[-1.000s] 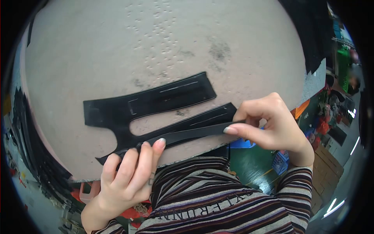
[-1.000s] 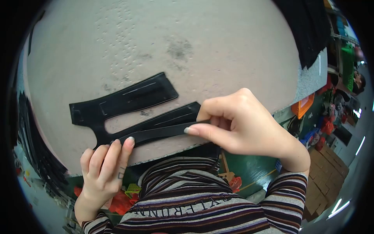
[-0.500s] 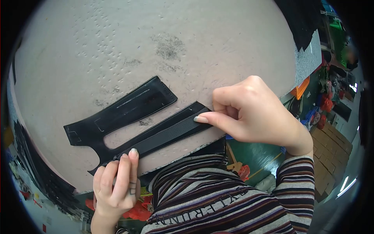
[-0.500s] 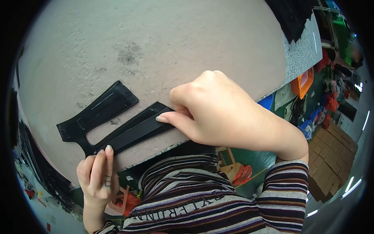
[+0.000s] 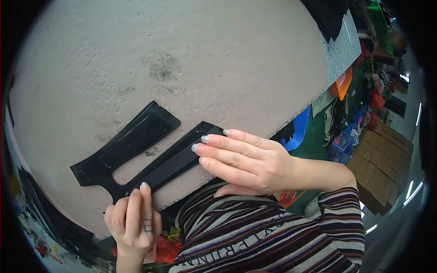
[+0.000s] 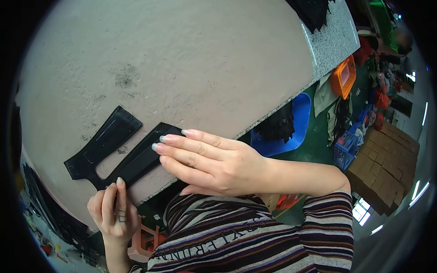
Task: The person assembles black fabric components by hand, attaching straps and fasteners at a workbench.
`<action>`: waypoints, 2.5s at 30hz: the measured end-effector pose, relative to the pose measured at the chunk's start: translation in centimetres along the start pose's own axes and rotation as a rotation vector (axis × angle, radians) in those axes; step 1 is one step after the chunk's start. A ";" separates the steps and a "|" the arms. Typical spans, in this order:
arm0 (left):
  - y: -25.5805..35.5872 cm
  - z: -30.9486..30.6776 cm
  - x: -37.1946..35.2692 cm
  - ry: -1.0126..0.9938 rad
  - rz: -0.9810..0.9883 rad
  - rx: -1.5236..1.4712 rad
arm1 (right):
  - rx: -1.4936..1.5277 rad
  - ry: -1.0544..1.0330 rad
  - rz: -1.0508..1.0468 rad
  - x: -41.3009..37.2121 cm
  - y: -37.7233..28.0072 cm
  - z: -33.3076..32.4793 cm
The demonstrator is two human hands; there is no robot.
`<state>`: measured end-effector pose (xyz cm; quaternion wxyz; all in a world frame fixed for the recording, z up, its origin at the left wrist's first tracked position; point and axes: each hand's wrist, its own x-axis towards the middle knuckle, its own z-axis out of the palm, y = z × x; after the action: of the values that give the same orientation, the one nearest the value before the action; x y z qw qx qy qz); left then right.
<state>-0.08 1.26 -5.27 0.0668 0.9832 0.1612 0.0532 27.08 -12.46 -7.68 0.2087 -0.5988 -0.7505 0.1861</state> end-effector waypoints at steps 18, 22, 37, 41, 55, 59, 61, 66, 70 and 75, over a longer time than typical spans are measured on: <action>4.2 2.3 5.7 0.127 -0.027 -0.160 | -0.474 0.233 -0.162 -0.6 2.5 1.3; 3.3 2.2 5.5 0.115 0.027 -0.091 | -0.363 0.196 -0.131 -1.4 5.3 -1.5; 0.1 -3.9 -6.2 0.341 -0.710 -0.356 | -0.106 0.153 -0.126 -1.5 3.7 -4.1; -1.2 -3.8 -8.3 0.305 -0.863 -0.442 | -0.010 0.131 -0.513 4.1 -0.2 -0.3; -0.3 -1.4 -4.9 0.264 -0.825 -0.749 | 0.050 0.059 -0.520 8.5 -3.0 3.5; -0.8 -0.4 -5.2 0.330 -0.989 -0.867 | -0.142 -0.069 -0.483 8.6 -3.7 3.5; -0.8 -0.5 -5.1 0.314 -0.983 -0.841 | -0.167 -0.065 -0.499 8.5 -3.5 3.7; -0.7 -0.2 -5.1 0.338 -0.985 -0.853 | -0.189 -0.029 -0.521 8.5 -3.4 3.9; -0.6 -0.2 -4.6 0.338 -0.967 -0.789 | -0.216 0.029 -0.552 8.5 -4.5 4.3; -0.3 -0.8 -5.1 0.247 -0.978 -0.708 | -0.262 0.032 -0.643 9.5 -5.7 5.9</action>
<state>-5.09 -0.07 -4.99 0.3867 0.7001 0.5726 0.1801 17.41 -4.57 -8.77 0.1895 -0.3561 -0.9150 0.0034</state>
